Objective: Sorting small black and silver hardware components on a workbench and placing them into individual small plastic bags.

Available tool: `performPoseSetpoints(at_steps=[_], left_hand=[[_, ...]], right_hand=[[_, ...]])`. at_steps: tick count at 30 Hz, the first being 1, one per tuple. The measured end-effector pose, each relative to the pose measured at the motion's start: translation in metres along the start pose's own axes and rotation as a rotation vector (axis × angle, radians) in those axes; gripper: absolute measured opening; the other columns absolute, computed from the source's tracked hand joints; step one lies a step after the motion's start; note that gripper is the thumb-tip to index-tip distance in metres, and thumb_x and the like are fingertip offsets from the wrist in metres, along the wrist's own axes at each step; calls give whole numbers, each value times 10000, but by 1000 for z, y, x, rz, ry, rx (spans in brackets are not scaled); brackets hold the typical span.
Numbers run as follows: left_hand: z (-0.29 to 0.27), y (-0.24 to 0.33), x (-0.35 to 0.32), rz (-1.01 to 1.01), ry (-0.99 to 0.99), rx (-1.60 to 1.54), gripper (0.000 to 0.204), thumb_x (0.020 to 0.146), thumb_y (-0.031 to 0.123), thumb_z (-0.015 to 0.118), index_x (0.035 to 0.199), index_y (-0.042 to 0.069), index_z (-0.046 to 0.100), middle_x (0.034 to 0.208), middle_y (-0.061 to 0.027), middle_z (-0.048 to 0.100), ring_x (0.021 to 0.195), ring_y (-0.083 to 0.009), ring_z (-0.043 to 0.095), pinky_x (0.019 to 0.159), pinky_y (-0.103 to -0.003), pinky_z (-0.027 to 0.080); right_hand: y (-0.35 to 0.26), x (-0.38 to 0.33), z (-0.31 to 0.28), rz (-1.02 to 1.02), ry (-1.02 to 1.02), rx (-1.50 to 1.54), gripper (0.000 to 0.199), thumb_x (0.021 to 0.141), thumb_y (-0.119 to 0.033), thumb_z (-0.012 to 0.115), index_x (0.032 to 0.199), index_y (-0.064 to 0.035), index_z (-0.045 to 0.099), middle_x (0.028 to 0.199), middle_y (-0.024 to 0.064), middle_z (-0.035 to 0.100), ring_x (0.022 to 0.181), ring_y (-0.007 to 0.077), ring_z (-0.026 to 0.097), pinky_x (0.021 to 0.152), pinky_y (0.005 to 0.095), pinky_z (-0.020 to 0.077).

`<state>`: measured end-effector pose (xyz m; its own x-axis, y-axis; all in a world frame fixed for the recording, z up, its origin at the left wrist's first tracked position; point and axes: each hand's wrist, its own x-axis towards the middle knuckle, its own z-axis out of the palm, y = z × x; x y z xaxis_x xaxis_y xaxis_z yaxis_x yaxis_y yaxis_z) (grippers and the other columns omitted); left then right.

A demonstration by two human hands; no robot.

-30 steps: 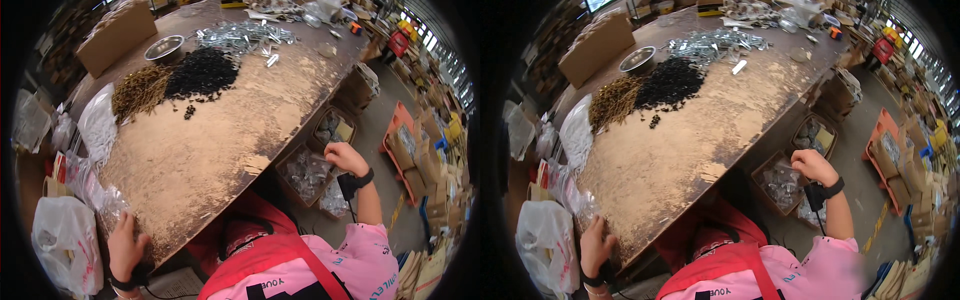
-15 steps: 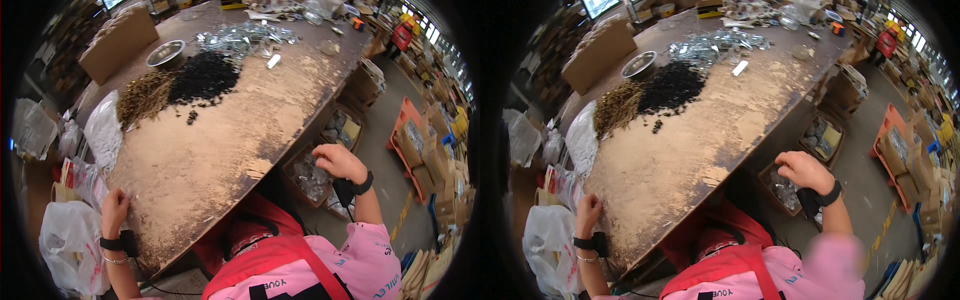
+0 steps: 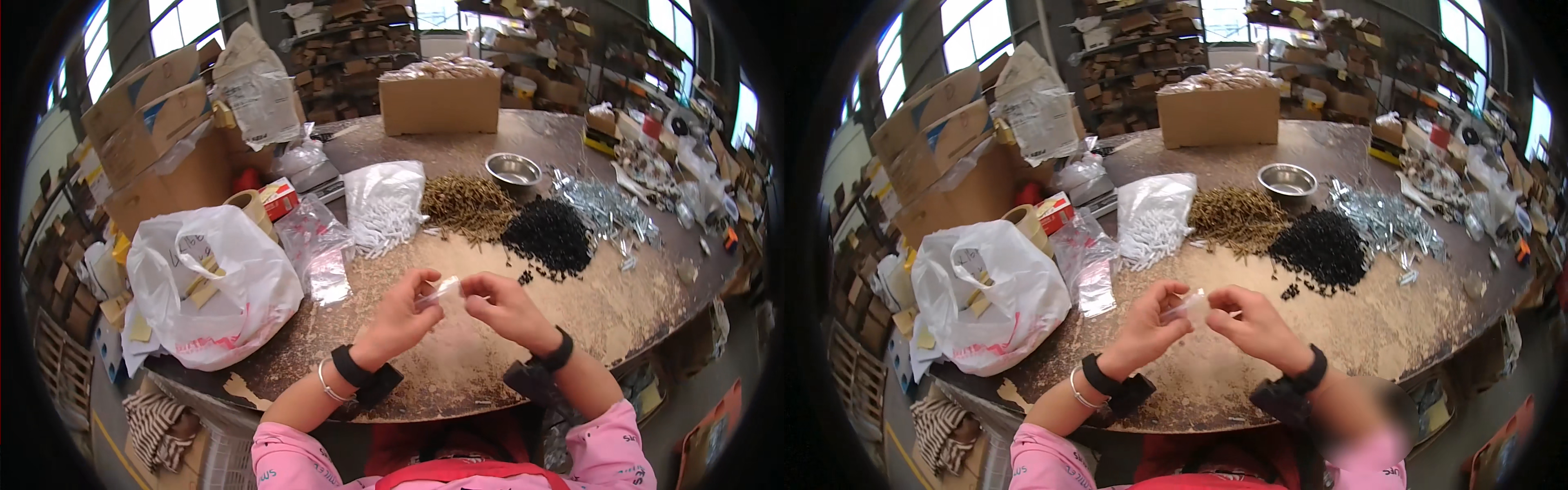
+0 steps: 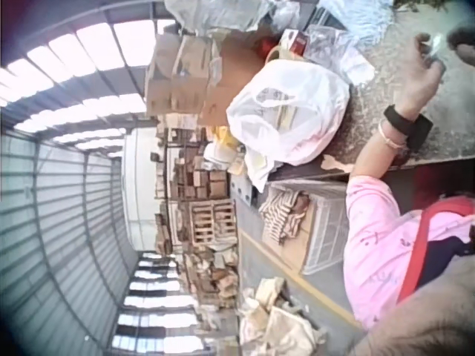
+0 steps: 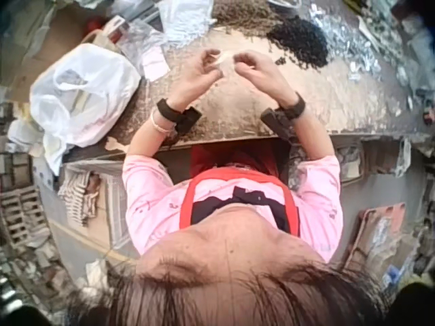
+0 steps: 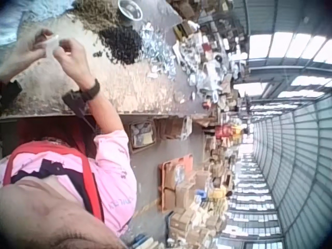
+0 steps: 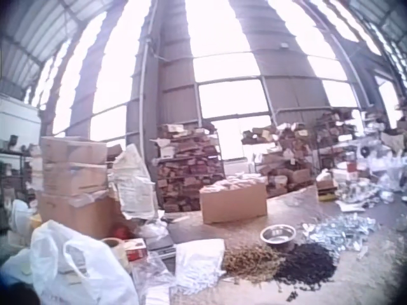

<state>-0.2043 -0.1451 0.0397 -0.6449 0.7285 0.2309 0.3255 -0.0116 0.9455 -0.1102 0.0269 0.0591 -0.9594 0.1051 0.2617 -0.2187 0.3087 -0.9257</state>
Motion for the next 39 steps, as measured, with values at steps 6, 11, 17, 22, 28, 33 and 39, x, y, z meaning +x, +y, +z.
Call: performPoseSetpoints(at_steps=[6,11,17,22,28,33,39], left_hand=[[-22,-10,-3,-1,144,-52,217,821,28,585,1031,-11,549,819,-37,600,752,-87,577,676,-230,478],[-35,-15,-8,99,228,312,132,810,102,570,867,-11,605,690,-136,608,661,-219,616,614,-309,471],[-40,-28,-6,3,299,272,122,826,104,555,812,-17,545,660,-48,559,599,-100,484,557,-271,420],[-35,-19,-6,-16,343,214,123,829,113,567,820,-8,548,649,-41,548,614,-101,494,575,-267,430],[-30,-19,-8,33,333,167,101,820,93,577,819,-7,562,695,-69,583,635,-130,549,584,-280,447],[-33,-28,-7,-88,361,63,83,820,62,568,868,-6,565,722,-26,572,683,-93,554,606,-246,450],[-41,-41,-6,-161,301,-274,69,828,61,550,859,0,560,770,-1,565,686,-78,545,605,-223,443]], right_hand=[[-3,46,22,-132,-113,-288,98,816,-93,580,802,3,567,651,95,560,594,191,542,559,308,434],[5,60,36,-343,-176,-450,82,776,-33,611,840,0,573,660,104,550,577,198,521,562,296,436],[9,66,44,-539,107,-393,95,760,-27,636,838,-1,587,734,88,577,613,186,548,577,283,445],[17,58,48,-63,-205,-231,156,838,-74,604,956,22,566,816,59,609,715,92,561,637,234,462],[24,58,55,86,-274,45,156,907,-83,513,986,41,562,876,55,607,785,94,577,707,239,491],[27,57,54,89,-224,112,142,909,-51,484,982,46,558,882,62,609,801,125,609,714,247,505],[32,57,53,83,-210,46,133,896,-23,486,983,50,555,888,68,614,807,137,624,714,251,512]])
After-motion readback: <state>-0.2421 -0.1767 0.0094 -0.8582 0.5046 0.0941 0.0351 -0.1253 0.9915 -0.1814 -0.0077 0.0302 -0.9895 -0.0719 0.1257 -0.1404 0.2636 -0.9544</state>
